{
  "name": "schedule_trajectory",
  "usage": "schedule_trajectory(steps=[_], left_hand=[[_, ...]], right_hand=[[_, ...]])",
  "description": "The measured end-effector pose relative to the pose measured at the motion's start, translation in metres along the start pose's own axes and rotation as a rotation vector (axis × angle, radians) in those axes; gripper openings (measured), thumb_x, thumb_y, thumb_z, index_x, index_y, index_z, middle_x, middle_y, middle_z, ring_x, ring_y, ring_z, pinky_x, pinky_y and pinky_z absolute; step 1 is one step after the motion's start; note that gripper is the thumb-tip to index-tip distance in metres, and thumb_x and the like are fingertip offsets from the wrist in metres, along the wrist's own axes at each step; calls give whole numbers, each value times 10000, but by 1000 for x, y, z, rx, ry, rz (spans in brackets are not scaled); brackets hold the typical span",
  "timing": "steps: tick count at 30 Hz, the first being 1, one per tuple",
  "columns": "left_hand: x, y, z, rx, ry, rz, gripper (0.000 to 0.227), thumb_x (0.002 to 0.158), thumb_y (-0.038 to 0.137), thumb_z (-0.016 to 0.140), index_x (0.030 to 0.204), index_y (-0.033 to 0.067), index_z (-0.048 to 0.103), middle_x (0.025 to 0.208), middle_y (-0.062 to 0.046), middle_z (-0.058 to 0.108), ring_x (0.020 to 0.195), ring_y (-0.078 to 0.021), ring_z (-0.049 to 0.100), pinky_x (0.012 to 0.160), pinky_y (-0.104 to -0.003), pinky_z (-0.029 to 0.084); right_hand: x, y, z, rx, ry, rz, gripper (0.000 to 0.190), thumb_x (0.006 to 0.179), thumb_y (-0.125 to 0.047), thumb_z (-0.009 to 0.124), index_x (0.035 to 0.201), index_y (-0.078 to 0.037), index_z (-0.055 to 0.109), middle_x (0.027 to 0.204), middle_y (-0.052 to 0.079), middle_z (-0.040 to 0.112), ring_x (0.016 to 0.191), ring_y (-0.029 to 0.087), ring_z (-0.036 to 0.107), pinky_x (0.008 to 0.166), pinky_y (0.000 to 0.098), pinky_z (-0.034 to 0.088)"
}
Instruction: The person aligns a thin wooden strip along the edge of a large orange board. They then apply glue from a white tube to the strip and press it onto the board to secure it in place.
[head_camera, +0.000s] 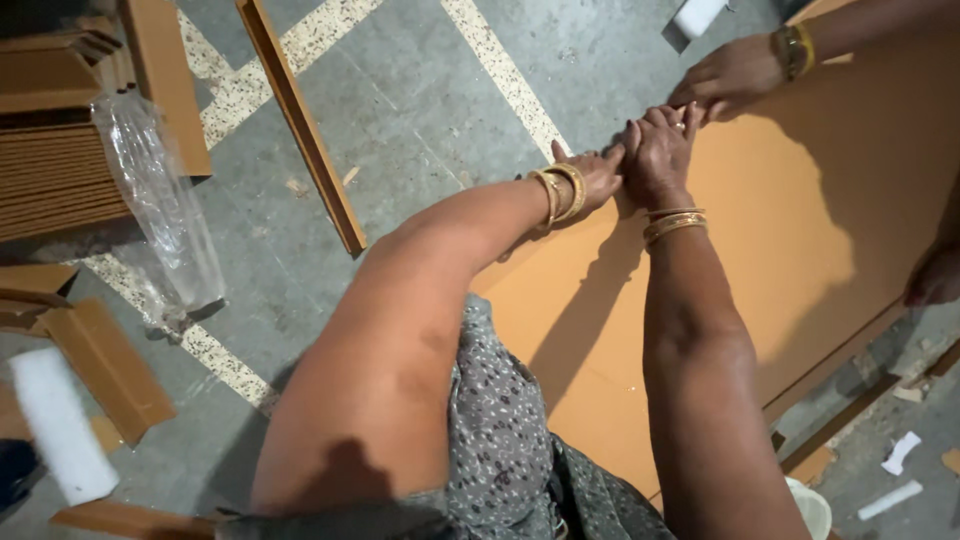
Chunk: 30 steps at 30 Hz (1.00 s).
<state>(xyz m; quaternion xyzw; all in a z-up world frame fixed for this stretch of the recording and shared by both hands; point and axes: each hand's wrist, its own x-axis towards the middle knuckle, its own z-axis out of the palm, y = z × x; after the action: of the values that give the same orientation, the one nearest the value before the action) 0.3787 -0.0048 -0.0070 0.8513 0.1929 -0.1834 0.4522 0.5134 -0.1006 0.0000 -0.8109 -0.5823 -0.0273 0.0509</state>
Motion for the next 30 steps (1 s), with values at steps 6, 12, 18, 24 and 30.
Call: schedule_trajectory(steps=[6,12,18,24,30], left_hand=[[20,-11,9,295,9,193,353,1062,334,416,1398,227,418,1604,-150,442,1385,-399,501,988,-941,140],[-1,2,0,82,39,27,669,1012,406,436,1575,173,161,1387,-124,607,1373,-367,482,1092,-852,69],[-45,-10,7,94,55,-8,706,1019,411,473,1597,166,150,1397,-167,596,1361,-367,515,1111,-845,58],[-90,-25,11,107,44,-32,739,1003,411,509,1604,181,145,1426,-186,563,1333,-377,540,1124,-819,64],[-114,-45,24,79,106,18,706,990,379,551,1567,158,210,1465,-149,552,1330,-355,552,1111,-827,74]], right_hand=[[5,21,11,34,6,23,347,1137,-238,504,932,-49,710,1122,101,671,1261,314,548,1247,572,176],[-6,3,17,18,38,99,292,1124,-256,492,1047,-68,701,1275,139,639,1432,342,440,1222,589,154],[-30,-34,17,-30,28,109,278,1138,-257,480,1176,-62,674,1397,135,584,1536,351,325,1210,681,136],[-47,-83,9,25,-6,153,262,1103,-265,500,1152,-84,683,1371,129,578,1540,348,290,1210,689,117],[-56,-120,-8,54,-76,235,280,1098,-282,482,1196,-109,679,1489,110,543,1577,326,235,1240,653,102]])
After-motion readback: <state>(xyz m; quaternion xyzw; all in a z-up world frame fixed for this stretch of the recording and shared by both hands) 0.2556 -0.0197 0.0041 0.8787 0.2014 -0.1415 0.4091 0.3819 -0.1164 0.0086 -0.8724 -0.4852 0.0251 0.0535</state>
